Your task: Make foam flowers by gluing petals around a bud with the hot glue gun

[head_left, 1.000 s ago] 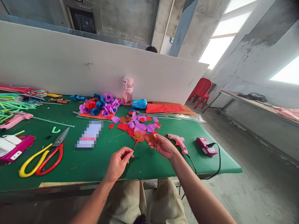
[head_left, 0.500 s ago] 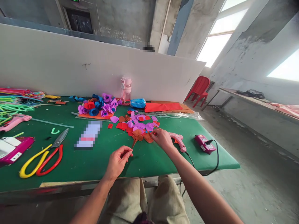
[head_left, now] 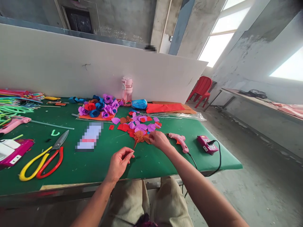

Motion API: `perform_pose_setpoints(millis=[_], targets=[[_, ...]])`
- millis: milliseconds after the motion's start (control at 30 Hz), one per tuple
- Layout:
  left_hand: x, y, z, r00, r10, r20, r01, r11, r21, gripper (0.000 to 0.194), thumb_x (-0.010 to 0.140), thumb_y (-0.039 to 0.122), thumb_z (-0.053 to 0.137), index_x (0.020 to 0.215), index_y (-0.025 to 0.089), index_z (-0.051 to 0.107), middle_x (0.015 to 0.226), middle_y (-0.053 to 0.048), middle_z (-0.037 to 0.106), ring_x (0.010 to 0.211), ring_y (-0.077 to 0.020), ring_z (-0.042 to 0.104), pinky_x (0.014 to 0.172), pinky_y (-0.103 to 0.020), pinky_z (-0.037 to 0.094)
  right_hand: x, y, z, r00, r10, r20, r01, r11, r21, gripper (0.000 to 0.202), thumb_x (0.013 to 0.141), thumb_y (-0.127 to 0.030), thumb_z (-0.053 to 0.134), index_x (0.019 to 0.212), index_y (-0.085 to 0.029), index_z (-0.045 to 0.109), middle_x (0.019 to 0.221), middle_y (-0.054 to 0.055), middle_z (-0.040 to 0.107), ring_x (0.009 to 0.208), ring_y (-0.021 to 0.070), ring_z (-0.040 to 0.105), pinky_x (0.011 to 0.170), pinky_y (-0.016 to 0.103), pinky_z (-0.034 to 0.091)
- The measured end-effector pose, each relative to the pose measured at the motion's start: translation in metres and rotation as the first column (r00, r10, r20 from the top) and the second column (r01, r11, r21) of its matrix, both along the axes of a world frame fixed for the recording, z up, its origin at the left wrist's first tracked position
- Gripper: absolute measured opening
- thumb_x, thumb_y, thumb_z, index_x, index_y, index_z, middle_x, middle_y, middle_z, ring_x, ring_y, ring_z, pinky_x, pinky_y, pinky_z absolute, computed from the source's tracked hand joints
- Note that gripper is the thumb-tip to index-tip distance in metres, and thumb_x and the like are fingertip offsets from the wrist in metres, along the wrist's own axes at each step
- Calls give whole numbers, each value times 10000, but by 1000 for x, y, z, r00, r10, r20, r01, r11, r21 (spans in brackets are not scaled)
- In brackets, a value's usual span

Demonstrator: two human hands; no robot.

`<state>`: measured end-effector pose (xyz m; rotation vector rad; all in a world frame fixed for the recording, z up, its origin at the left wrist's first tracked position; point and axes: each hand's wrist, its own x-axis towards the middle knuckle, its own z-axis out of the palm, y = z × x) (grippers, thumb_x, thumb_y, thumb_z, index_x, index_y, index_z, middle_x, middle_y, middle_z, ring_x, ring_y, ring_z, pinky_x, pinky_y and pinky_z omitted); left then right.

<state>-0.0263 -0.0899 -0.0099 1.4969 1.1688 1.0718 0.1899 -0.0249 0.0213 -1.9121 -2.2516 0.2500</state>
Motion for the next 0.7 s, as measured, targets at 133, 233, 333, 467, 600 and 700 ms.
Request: perform_pose_setpoints(millis=[133,233,333,467,600,700], targets=[[0,0,-1,1000,-9,-23,9,1000,-16,223,816,394,567,803,180,626,676,-2,655,520,-96,493,524,-206,421,-3,1,2,981,19,193,0,995,-100,188,771,-139,523,865,-151,685,920,114,703,821,209,636,626,246,364],[0,1,-1,1000,-19,-19,18,999,-27,225,815,399,567,813,182,625,683,0,655,527,-98,494,527,-209,418,1,3,3,989,4,147,11,995,-101,176,750,-119,521,802,-149,687,855,97,708,788,197,630,622,245,367],[-1,1,-2,1000,-24,-12,24,999,-40,234,817,409,563,822,182,621,691,-2,654,534,-102,495,532,-215,416,11,5,0,988,-61,-143,48,994,-96,97,710,-143,557,699,-157,652,699,34,669,677,154,590,590,230,366],[-2,0,-3,1000,-20,-21,19,1000,-23,236,830,410,548,834,181,608,716,-9,652,572,-115,515,573,-232,424,26,2,-4,657,-216,-723,71,971,-226,116,698,-267,606,660,-158,602,598,-16,580,565,111,530,575,231,412],[0,1,8,999,-17,-41,21,995,93,196,870,374,493,847,189,556,706,2,599,690,-132,552,679,-244,431,35,-10,-4,118,-364,-924,-16,930,-368,268,598,-367,742,701,-164,600,628,-30,573,559,86,534,635,242,479],[5,9,32,995,-81,-50,88,984,158,163,910,340,393,902,207,487,657,42,472,576,-106,458,581,-221,394,35,-22,0,6,-443,-896,-143,887,-440,301,550,-338,794,702,-164,601,605,-35,569,548,78,541,613,225,481]])
